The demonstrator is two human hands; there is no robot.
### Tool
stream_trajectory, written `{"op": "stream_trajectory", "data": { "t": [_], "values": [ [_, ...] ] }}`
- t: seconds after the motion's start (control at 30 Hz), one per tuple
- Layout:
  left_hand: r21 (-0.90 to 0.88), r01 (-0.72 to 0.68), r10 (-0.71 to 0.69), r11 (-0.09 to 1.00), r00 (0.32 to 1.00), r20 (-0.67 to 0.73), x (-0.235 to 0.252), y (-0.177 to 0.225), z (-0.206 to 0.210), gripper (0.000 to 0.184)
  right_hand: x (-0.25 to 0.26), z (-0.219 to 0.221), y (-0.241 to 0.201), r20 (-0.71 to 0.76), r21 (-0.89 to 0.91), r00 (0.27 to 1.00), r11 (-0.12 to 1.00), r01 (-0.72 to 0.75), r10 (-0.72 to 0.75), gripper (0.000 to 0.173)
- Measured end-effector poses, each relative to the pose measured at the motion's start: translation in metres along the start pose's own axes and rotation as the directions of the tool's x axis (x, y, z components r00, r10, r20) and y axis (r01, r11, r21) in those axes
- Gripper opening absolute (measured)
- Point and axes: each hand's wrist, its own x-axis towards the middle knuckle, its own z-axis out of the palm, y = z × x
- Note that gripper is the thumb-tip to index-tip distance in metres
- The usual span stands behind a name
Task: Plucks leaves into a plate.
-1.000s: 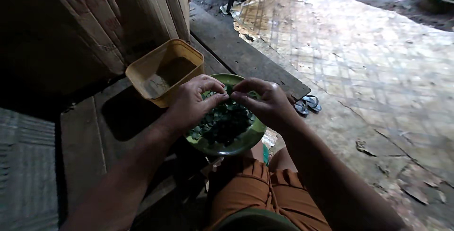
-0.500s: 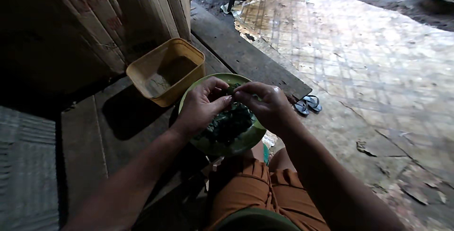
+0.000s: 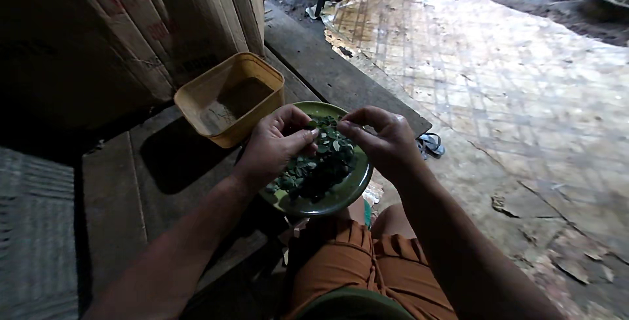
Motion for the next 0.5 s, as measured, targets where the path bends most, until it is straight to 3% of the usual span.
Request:
{"op": "stream_trajectory", "data": {
  "t": [0.13, 0.23, 0.33, 0.43, 0.5],
  "values": [
    [0.167, -0.032, 0.039, 0.985, 0.999, -0.035, 0.004, 0.001, -0.004, 0.010, 0.000, -0.007, 0.002, -0.031, -0.012, 0.999, 0.999, -0.035, 0.035, 0.011],
    [0.471, -0.151, 0.130, 0.869, 0.988, 0.077, 0.003, -0.003, -0.009, 0.022, 0.001, -0.008, 0.004, -0.018, -0.046, 0.999, 0.998, -0.031, 0.030, 0.011],
    [0.561, -0.308, 0.249, 0.769, 0.951, 0.181, 0.003, -0.008, -0.008, 0.038, 0.000, -0.007, -0.002, 0.017, -0.085, 0.999, 0.996, -0.029, 0.030, 0.010],
    [0.597, -0.392, 0.350, 0.700, 0.917, 0.193, 0.002, -0.009, -0.005, 0.034, 0.002, -0.002, -0.006, 0.046, -0.103, 0.998, 0.994, 0.043, -0.039, 0.012],
    [0.629, -0.409, 0.385, 0.661, 0.904, 0.183, 0.002, -0.012, -0.005, 0.022, 0.004, 0.003, -0.010, 0.067, -0.094, 0.995, 0.992, 0.080, -0.074, 0.011]
  ]
}}
